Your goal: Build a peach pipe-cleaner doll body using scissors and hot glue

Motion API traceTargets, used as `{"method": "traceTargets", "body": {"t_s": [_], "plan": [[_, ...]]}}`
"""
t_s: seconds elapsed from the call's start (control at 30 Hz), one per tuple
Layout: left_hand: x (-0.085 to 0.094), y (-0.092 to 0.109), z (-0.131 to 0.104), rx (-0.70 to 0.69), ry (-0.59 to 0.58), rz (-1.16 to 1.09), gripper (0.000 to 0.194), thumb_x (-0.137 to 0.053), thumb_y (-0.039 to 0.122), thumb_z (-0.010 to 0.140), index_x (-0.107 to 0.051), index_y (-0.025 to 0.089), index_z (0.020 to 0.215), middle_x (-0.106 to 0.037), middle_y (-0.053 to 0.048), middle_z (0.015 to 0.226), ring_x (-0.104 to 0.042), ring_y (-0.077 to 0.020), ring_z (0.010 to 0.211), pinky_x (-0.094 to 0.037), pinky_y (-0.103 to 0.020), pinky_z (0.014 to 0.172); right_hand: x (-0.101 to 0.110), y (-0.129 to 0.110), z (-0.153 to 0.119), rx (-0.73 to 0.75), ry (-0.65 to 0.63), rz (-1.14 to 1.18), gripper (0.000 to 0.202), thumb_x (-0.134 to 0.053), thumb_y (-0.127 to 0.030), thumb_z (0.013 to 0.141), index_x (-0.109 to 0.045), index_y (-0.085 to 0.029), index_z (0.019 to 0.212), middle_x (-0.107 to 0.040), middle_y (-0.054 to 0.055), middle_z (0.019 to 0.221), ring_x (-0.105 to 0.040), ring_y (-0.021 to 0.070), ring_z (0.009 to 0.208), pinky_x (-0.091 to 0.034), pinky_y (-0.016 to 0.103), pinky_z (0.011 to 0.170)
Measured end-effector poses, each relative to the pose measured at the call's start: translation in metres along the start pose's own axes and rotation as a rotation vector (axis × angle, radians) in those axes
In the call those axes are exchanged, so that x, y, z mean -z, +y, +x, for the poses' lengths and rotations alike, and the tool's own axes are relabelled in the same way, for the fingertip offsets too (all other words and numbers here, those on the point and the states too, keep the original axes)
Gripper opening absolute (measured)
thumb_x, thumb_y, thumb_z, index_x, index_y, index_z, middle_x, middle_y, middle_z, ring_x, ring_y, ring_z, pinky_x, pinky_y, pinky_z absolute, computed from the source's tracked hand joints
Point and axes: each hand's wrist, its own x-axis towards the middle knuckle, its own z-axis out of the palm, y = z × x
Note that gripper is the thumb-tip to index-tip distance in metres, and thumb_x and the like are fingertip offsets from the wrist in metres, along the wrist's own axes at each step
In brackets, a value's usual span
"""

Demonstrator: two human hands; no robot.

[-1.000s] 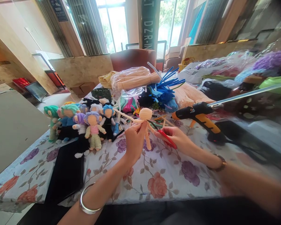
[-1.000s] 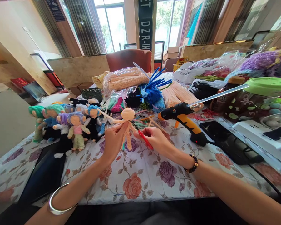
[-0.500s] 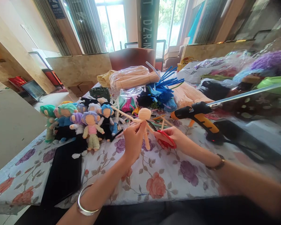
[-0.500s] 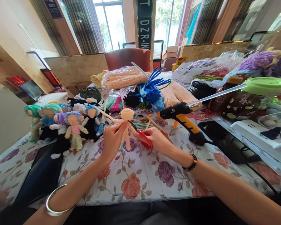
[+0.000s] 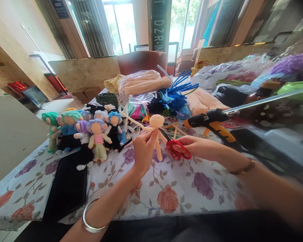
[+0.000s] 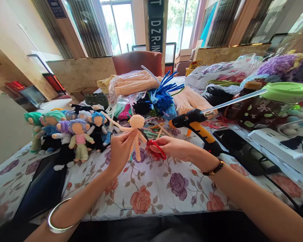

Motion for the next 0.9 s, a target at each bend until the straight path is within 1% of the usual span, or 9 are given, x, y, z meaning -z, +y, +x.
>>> {"method": "traceTargets", "body": {"t_s": [0.1, 0.2, 0.27, 0.37, 0.5, 0.6, 0.77, 0.9], "plan": [[0.0, 0.002, -0.001, -0.049, 0.006, 0.014, 0.044, -0.051, 0.037, 0.085, -0.045, 0.016, 0.046, -0.045, 0.002, 0.053, -0.038, -0.011, 0.059, -0.031, -0.025, 0.062, 0.0, -0.002, 0.0, -0.008, 0.006, -0.037, 0.04, -0.061, -0.054, 0.074, -0.059, -0.013, 0.074, -0.054, 0.0, 0.067, -0.039, 0.0085, 0.058, -0.029, 0.024, 0.054], [-0.001, 0.002, -0.001, -0.088, 0.027, 0.03, 0.045, -0.052, 0.035, 0.085, -0.042, 0.016, 0.045, -0.045, 0.002, 0.054, -0.04, -0.0111, 0.06, -0.032, -0.024, 0.063, -0.003, -0.006, -0.001, -0.019, 0.04, -0.096, 0.032, -0.061, -0.044, 0.071, -0.057, -0.013, 0.063, -0.054, 0.001, 0.062, -0.039, 0.0089, 0.055, -0.028, 0.026, 0.053], [0.0, 0.002, -0.001, -0.091, 0.032, 0.034, 0.043, -0.053, 0.034, 0.084, -0.044, 0.016, 0.046, -0.047, 0.002, 0.055, -0.041, -0.0112, 0.061, -0.032, -0.024, 0.063, -0.005, -0.008, -0.001, -0.024, 0.079, -0.109, 0.026, -0.059, -0.038, 0.069, -0.055, -0.014, 0.058, -0.053, 0.001, 0.058, -0.04, 0.0095, 0.054, -0.028, 0.026, 0.052], [0.001, 0.001, -0.001, -0.092, 0.024, 0.024, 0.039, -0.054, 0.035, 0.083, -0.049, 0.016, 0.049, -0.047, 0.002, 0.056, -0.041, -0.0113, 0.061, -0.032, -0.024, 0.063, -0.01, -0.008, 0.0, -0.028, 0.125, -0.059, 0.02, -0.056, -0.031, 0.064, -0.051, -0.016, 0.053, -0.05, -0.001, 0.053, -0.039, 0.009, 0.051, -0.026, 0.026, 0.051], [0.002, 0.001, -0.002, -0.066, 0.03, 0.041, 0.042, -0.052, 0.036, 0.084, -0.05, 0.016, 0.048, -0.044, 0.002, 0.053, -0.04, -0.0114, 0.059, -0.032, -0.025, 0.062, -0.016, -0.01, 0.001, -0.067, 0.2, -0.02, 0.013, -0.054, -0.026, 0.057, -0.049, -0.016, 0.05, -0.047, -0.002, 0.049, -0.037, 0.0079, 0.048, -0.025, 0.025, 0.048], [0.002, 0.002, -0.001, -0.055, 0.03, 0.043, 0.041, -0.052, 0.034, 0.084, -0.052, 0.016, 0.048, -0.048, 0.001, 0.054, -0.044, -0.0123, 0.063, -0.033, -0.025, 0.064, -0.019, -0.012, 0.002, -0.095, 0.244, -0.018, 0.008, -0.052, -0.023, 0.054, -0.052, -0.016, 0.05, -0.049, -0.002, 0.048, -0.038, 0.0082, 0.047, -0.025, 0.024, 0.047], [0.001, 0.0, 0.002, -0.066, 0.035, 0.078, 0.042, -0.051, 0.032, 0.085, -0.054, 0.015, 0.047, -0.053, 0.0, 0.058, -0.048, -0.013, 0.065, -0.034, -0.025, 0.066, -0.019, -0.008, 0.006, -0.063, 0.218, 0.011, 0.009, -0.047, -0.02, 0.055, -0.048, -0.017, 0.047, -0.05, 0.0, 0.045, -0.039, 0.0083, 0.043, -0.022, 0.024, 0.044], [0.001, -0.002, 0.003, -0.096, 0.043, 0.119, 0.041, -0.052, 0.034, 0.084, -0.054, 0.015, 0.047, -0.052, 0.001, 0.056, -0.047, -0.0122, 0.063, -0.034, -0.024, 0.065, -0.017, -0.003, 0.009, -0.085, 0.232, 0.045, 0.008, -0.043, -0.016, 0.052, -0.05, -0.016, 0.048, -0.051, 0.0, 0.045, -0.04, 0.0088, 0.042, -0.023, 0.024, 0.044]]}}
